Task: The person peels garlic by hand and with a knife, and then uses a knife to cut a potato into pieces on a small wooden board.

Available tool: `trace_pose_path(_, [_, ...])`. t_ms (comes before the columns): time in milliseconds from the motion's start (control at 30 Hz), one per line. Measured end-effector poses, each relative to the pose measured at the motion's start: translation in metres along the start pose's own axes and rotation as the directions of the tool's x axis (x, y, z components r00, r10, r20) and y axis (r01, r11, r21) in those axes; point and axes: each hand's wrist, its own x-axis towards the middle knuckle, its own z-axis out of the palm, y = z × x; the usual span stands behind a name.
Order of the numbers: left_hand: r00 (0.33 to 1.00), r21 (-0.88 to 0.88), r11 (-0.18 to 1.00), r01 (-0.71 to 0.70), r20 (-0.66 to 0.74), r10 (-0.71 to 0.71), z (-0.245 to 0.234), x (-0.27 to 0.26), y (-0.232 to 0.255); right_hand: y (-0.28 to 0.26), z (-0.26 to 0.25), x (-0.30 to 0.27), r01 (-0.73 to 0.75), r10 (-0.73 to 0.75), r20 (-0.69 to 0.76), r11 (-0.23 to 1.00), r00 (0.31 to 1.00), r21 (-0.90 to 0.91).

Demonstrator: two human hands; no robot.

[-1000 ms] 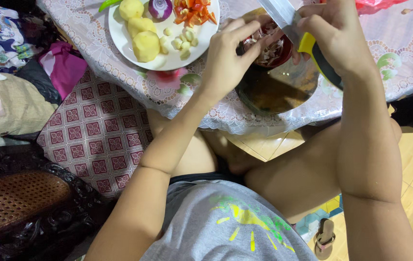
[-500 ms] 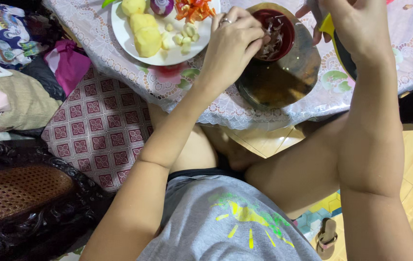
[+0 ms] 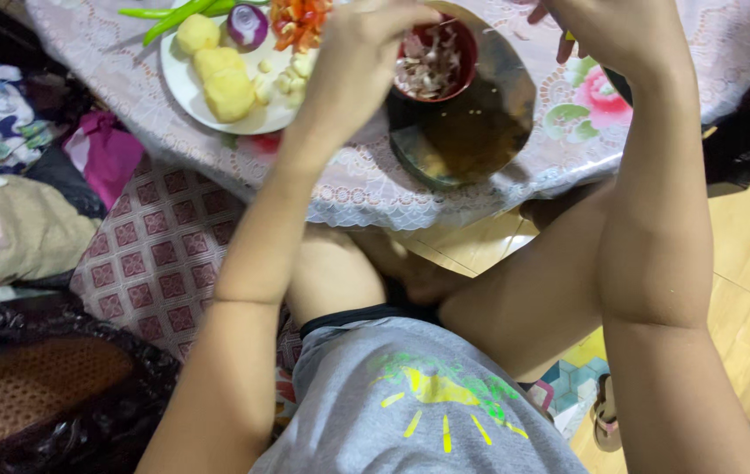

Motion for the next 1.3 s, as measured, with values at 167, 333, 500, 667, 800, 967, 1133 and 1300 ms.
trace_pose_path(167, [0.979, -0.304, 0.932, 0.199, 0.023, -0.201, -0.040, -0.044, -0.026, 0.038, -0.024, -0.008, -0.061, 0.074, 0.060, 0.980, 0.995, -0.190])
trace_pose_path(333, [0.892, -0.016, 0.983, 0.180, -0.418, -0.170, -0.148, -0.125, -0.064, 0.092, -0.045, -0.011, -0.104, 0.196, 0.200, 0.913, 0.960, -0.394])
trace_pose_path(500, [0.707, 0.145, 0.909, 0.390, -0.680, -0.195, -0.226, -0.212, -0.081, 0.109, -0.055, -0.033, 0.012, 0.209, 0.296, 0.800, 0.932, -0.600])
trace_pose_path(667, [0.532, 0.089, 0.790, 0.607, -0.784, -0.320, -0.215, -0.220, -0.082, 0.102, -0.048, -0.063, -0.229, 0.377, 0.224, 0.839, 0.899, -0.494])
trace_pose_path(800, [0.784, 0.084, 0.948, 0.306, -0.588, -0.201, -0.149, -0.177, -0.052, 0.113, -0.054, -0.079, -0.166, 0.303, 0.224, 0.863, 0.926, -0.478])
trace_pose_path(967, [0.890, -0.380, 0.886, 0.267, -0.255, -0.378, -0.063, -0.125, -0.016, 0.125, -0.065, -0.085, -0.133, 0.259, 0.189, 0.853, 0.947, -0.505])
trace_pose_path(1133, [0.973, -0.116, 0.981, 0.158, -0.148, -0.175, -0.012, -0.079, -0.019, 0.119, -0.034, -0.062, -0.025, 0.122, 0.150, 0.849, 0.981, -0.527])
trace_pose_path(1300, [0.889, -0.603, 0.736, 0.307, -0.094, -0.447, -0.005, -0.038, -0.007, 0.119, 0.004, -0.021, 0.187, -0.131, 0.140, 0.818, 0.981, -0.544])
